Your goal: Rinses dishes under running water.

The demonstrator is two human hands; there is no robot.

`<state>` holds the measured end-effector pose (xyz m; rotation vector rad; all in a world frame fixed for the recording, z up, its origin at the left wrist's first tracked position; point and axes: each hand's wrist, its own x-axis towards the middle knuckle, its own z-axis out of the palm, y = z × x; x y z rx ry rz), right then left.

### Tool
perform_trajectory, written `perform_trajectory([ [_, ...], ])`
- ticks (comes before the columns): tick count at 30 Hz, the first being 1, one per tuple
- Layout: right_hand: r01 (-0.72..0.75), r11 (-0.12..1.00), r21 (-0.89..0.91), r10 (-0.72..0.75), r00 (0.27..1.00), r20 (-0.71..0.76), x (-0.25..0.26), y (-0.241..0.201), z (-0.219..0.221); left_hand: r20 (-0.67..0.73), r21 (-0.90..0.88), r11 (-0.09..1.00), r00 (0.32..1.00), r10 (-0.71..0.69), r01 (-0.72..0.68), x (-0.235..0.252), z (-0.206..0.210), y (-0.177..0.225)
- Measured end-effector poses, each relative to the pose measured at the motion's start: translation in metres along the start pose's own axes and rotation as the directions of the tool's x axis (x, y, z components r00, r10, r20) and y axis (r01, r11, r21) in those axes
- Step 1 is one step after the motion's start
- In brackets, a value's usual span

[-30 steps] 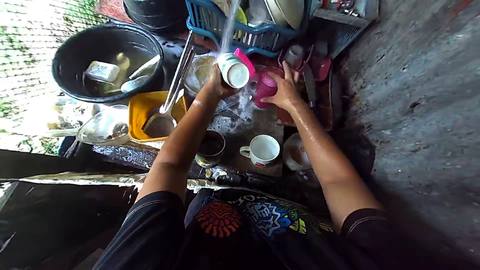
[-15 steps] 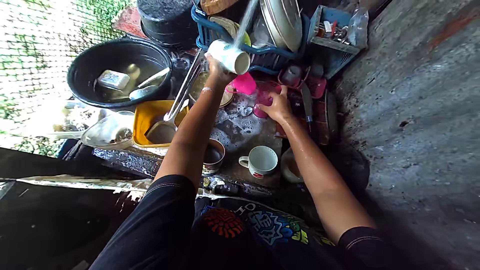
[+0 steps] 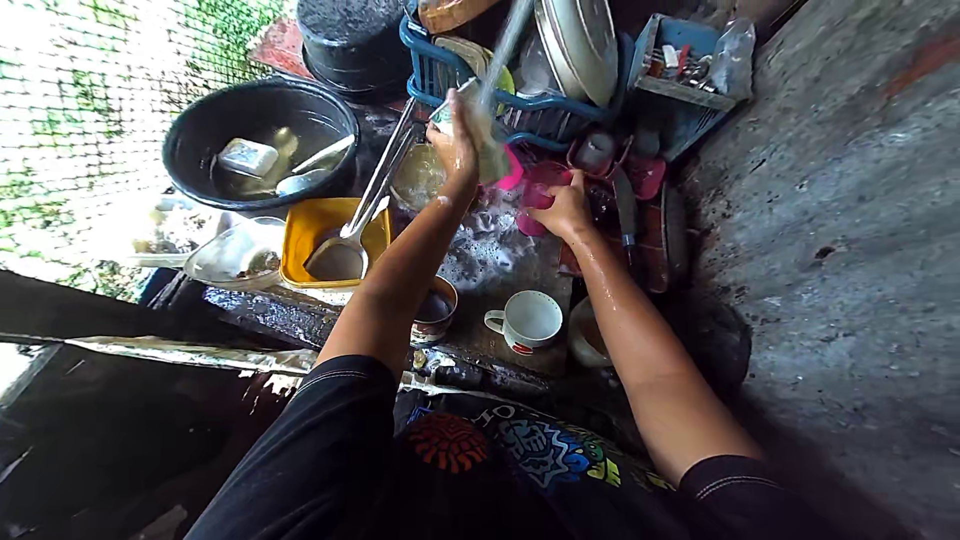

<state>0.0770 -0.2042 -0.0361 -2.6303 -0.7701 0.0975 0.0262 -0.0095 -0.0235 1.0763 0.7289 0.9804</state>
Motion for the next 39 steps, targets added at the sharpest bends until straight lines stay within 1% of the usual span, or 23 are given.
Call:
perform_trajectory([
  [1,-0.007,1.000,0.001,0.007,1.000,0.003,0.000,0.001,0.000,0.065,0.031,0.991,0.990,0.125,-0.127,-0.001,-0.003,-0.005],
  [2,-0.016,1.000,-0.008,0.016,1.000,0.004,0.000,0.001,0.001,0.130,0.058,0.965,0.960,0.248,-0.257,-0.001,-0.006,-0.008],
  [4,-0.030,0.999,-0.028,0.030,0.999,0.015,0.000,-0.001,-0.002,0.247,0.139,0.848,0.847,0.470,-0.511,0.004,-0.010,-0.008],
  [5,-0.034,0.999,-0.030,0.035,0.999,0.021,0.000,-0.002,-0.002,0.304,0.203,0.778,0.794,0.527,-0.594,0.007,-0.013,-0.005],
  [7,-0.025,1.000,-0.014,0.025,1.000,0.011,-0.001,-0.004,-0.001,0.394,0.290,0.674,0.726,0.563,-0.680,0.013,-0.019,0.005],
  [11,0.090,0.991,0.101,-0.081,0.993,-0.090,-0.001,0.005,0.009,0.555,0.295,0.572,0.625,0.549,-0.765,0.020,-0.031,0.029],
  [13,0.153,0.977,0.150,-0.132,0.981,-0.143,0.002,0.003,0.012,0.661,0.346,0.519,0.596,0.457,-0.782,0.022,-0.040,0.045],
  [15,0.182,0.966,0.184,-0.156,0.977,-0.147,0.004,-0.006,0.013,0.751,0.457,0.393,0.583,0.310,-0.798,0.021,-0.053,0.064],
  [17,0.189,0.955,0.230,-0.174,0.981,-0.083,0.004,-0.026,0.009,0.809,0.516,0.209,0.552,0.200,-0.831,0.017,-0.067,0.084],
  [20,0.256,0.918,0.303,-0.258,0.965,-0.032,0.011,-0.059,0.004,0.867,0.460,-0.033,0.441,0.234,-0.887,0.026,-0.094,0.096],
  [22,0.273,0.906,0.324,-0.266,0.962,-0.067,0.026,-0.075,0.005,0.893,0.431,-0.123,0.403,0.200,-0.894,0.033,-0.116,0.109],
  [24,0.251,0.906,0.341,-0.238,0.968,-0.080,0.041,-0.094,0.007,0.909,0.415,-0.189,0.396,0.131,-0.890,0.034,-0.138,0.123],
  [25,0.222,0.924,0.312,-0.224,0.974,-0.031,0.045,-0.104,0.004,0.913,0.408,-0.228,0.395,0.099,-0.884,0.035,-0.149,0.128],
  [27,0.192,0.960,0.202,-0.216,0.971,0.106,0.047,-0.123,-0.004,0.907,0.410,-0.301,0.419,0.039,-0.861,0.035,-0.172,0.134],
  [28,0.203,0.964,0.173,-0.226,0.966,0.123,0.048,-0.128,-0.007,0.902,0.414,-0.333,0.432,0.024,-0.847,0.034,-0.183,0.137],
  [29,0.202,0.963,0.179,-0.222,0.970,0.100,0.050,-0.131,-0.011,0.890,0.432,-0.347,0.456,0.014,-0.833,0.032,-0.194,0.143],
  [31,0.190,0.949,0.253,-0.195,0.981,-0.008,0.055,-0.133,-0.014,0.846,0.508,-0.313,0.532,0.008,-0.803,0.027,-0.215,0.153],
  [32,0.184,0.954,0.239,-0.187,0.982,-0.010,0.053,-0.133,-0.011,0.817,0.555,-0.274,0.576,0.006,-0.785,0.023,-0.224,0.156],
  [34,0.212,0.974,0.077,-0.219,0.972,0.091,0.048,-0.131,-0.004,0.755,0.642,-0.210,0.656,0.006,-0.737,0.016,-0.240,0.155],
  [35,0.219,0.975,0.040,-0.222,0.968,0.115,0.047,-0.129,-0.004,0.736,0.666,-0.201,0.677,0.015,-0.719,0.014,-0.246,0.154],
  [36,0.216,0.973,0.078,-0.222,0.971,0.085,0.049,-0.130,-0.008,0.729,0.677,-0.187,0.683,0.039,-0.712,0.013,-0.252,0.154],
  [38,0.211,0.945,0.251,-0.205,0.977,-0.049,0.059,-0.130,-0.021,0.726,0.686,-0.151,0.684,0.078,-0.711,0.011,-0.261,0.153],
  [39,0.201,0.932,0.302,-0.187,0.979,-0.074,0.057,-0.130,-0.023,0.721,0.692,-0.125,0.688,0.082,-0.711,0.007,-0.263,0.151],
])
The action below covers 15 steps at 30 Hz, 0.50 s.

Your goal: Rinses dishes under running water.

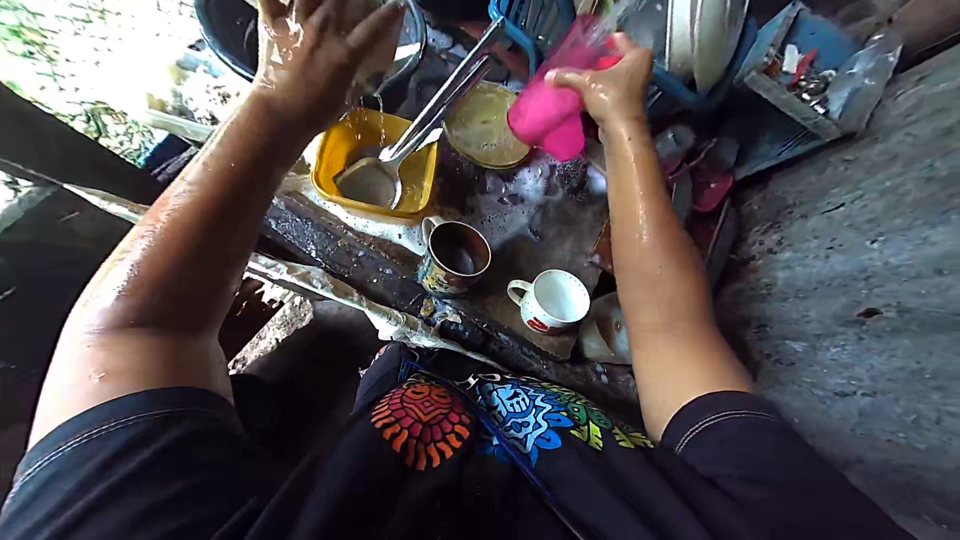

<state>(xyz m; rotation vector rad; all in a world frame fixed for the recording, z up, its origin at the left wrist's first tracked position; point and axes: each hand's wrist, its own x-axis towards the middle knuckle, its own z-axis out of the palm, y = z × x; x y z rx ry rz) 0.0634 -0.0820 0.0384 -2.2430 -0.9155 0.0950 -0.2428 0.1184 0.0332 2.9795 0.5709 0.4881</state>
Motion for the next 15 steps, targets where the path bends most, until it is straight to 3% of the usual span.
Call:
perform_trajectory([
  [4,0.064,0.975,-0.214,-0.023,0.981,0.191,-0.006,-0.004,0.015,0.008,-0.097,0.995,1.000,0.013,-0.012,-0.006,0.004,0.010],
  [8,0.015,0.999,0.049,-0.016,1.000,0.015,0.009,-0.007,0.003,0.046,-0.114,0.993,0.998,-0.034,0.039,-0.009,-0.003,0.020],
  [12,0.033,0.987,-0.157,-0.014,0.992,0.125,0.007,0.000,0.014,-0.005,-0.121,0.991,0.999,0.053,-0.054,-0.011,0.001,0.019],
  [15,0.067,0.993,0.101,-0.066,0.998,-0.013,0.021,0.000,-0.003,-0.023,-0.102,0.993,0.999,0.049,-0.051,-0.013,-0.008,0.024],
])
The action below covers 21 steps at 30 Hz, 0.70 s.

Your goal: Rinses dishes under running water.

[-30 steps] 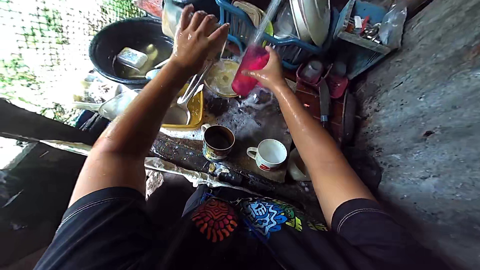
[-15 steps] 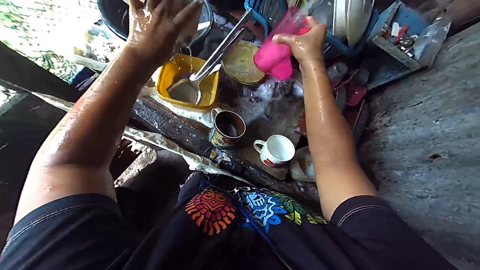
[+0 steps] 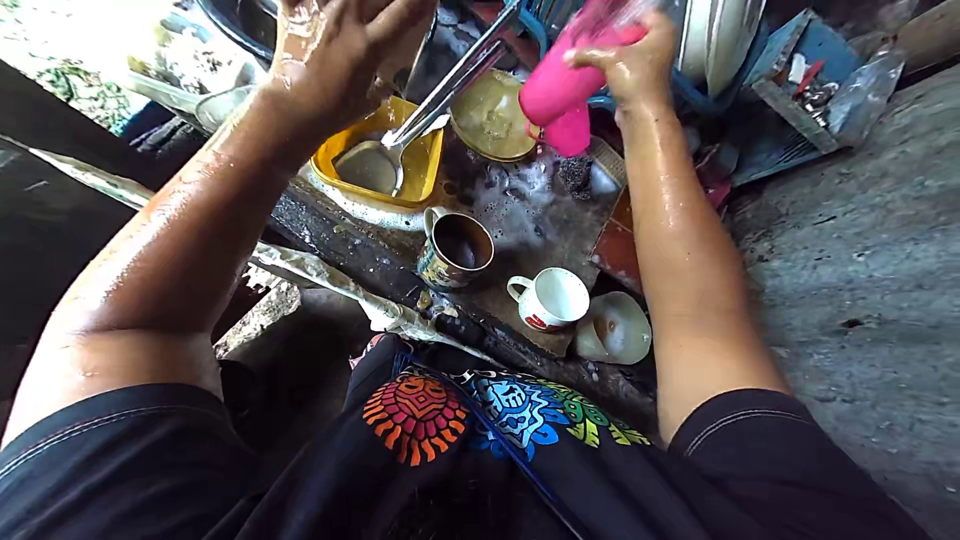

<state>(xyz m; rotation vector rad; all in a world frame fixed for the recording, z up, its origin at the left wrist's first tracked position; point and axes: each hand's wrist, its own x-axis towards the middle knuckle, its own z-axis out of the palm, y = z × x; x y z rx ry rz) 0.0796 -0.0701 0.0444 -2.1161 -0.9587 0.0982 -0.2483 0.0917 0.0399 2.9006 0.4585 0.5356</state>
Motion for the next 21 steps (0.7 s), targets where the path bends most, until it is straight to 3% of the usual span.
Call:
perform_trajectory([
  [3,0.055,0.982,0.178,-0.054,0.999,-0.006,0.002,0.003,0.005,-0.004,-0.035,0.999,1.000,0.024,-0.024,0.000,0.005,-0.001],
  [6,-0.094,0.911,0.401,0.065,0.994,0.087,-0.014,0.000,0.014,-0.025,-0.040,0.999,1.000,0.012,-0.013,0.002,0.008,0.005],
  [8,-0.270,0.734,0.624,0.194,0.963,0.188,-0.029,-0.001,0.027,-0.076,-0.053,0.998,0.997,0.032,-0.036,0.002,0.014,0.007],
  [11,-0.424,0.390,0.817,0.264,0.902,0.342,-0.050,0.002,0.057,-0.118,-0.043,0.998,0.992,0.046,-0.052,0.001,0.014,0.007],
  [15,-0.437,-0.027,0.899,0.285,0.859,0.426,-0.066,0.016,0.097,-0.116,-0.029,1.000,0.993,-0.008,0.004,-0.004,0.006,0.008],
  [18,-0.359,-0.199,0.912,0.301,0.863,0.405,-0.069,0.014,0.111,-0.115,-0.010,1.000,0.993,-0.023,0.022,-0.009,0.002,0.006],
  [21,-0.292,-0.249,0.923,0.310,0.879,0.361,-0.064,0.012,0.103,-0.168,0.019,1.000,0.986,-0.003,0.007,-0.012,0.004,0.003],
])
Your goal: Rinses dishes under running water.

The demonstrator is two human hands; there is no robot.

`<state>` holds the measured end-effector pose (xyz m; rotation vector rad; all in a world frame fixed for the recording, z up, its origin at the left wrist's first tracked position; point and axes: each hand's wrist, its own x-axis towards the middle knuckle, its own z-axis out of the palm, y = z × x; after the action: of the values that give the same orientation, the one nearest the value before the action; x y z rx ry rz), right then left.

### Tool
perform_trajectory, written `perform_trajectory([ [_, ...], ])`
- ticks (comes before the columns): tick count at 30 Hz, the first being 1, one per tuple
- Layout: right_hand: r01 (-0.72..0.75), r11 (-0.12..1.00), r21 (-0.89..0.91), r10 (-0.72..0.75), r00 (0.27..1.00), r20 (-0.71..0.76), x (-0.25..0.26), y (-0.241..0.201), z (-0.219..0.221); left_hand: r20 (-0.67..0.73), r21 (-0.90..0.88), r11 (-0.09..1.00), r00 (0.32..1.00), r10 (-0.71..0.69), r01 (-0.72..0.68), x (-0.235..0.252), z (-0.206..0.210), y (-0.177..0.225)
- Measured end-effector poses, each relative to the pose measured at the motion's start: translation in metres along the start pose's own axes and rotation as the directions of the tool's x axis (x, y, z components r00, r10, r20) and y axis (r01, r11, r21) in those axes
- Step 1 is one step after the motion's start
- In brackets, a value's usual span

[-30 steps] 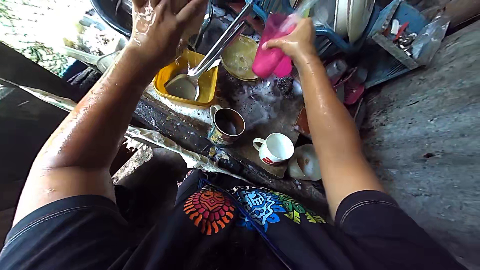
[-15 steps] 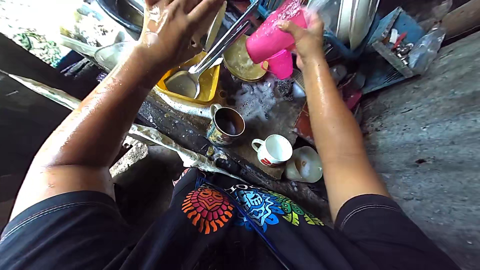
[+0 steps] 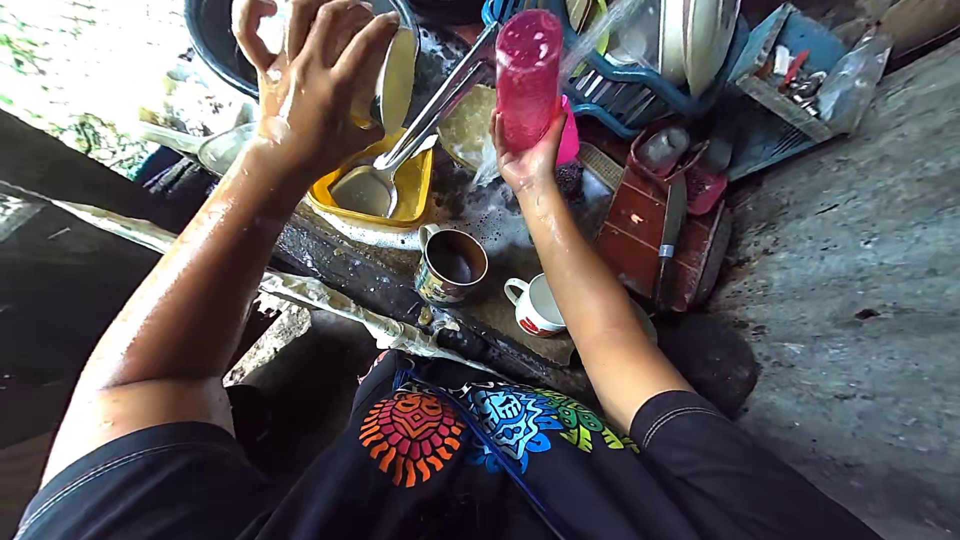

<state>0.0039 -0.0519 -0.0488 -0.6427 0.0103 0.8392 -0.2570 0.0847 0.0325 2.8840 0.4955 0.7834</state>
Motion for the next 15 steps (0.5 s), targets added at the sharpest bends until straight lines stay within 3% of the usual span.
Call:
perform_trajectory([
  [6,0.022,0.994,-0.103,-0.024,1.000,-0.020,0.000,-0.042,-0.013,-0.002,-0.008,1.000,1.000,-0.030,0.030,-0.004,0.001,-0.005],
  [9,0.058,0.876,-0.479,-0.120,0.988,-0.098,-0.010,-0.066,-0.013,-0.003,-0.009,0.999,0.999,-0.036,0.036,-0.004,0.001,-0.006],
  [10,0.100,0.748,-0.656,-0.184,0.981,-0.061,-0.014,-0.073,-0.014,-0.005,-0.010,0.999,0.999,-0.037,0.037,-0.004,0.002,-0.007],
  [12,0.219,0.339,-0.915,-0.311,0.944,0.111,-0.015,-0.084,-0.019,-0.006,-0.023,0.999,0.999,-0.044,0.044,-0.003,0.002,-0.005],
  [13,0.250,0.132,-0.959,-0.323,0.926,0.197,-0.012,-0.087,-0.020,-0.007,-0.028,0.999,0.999,-0.044,0.044,-0.002,0.002,-0.004],
  [15,0.296,-0.148,-0.944,-0.292,0.898,0.328,-0.007,-0.086,-0.017,0.000,-0.026,0.999,0.999,-0.048,0.048,-0.001,0.004,-0.001],
])
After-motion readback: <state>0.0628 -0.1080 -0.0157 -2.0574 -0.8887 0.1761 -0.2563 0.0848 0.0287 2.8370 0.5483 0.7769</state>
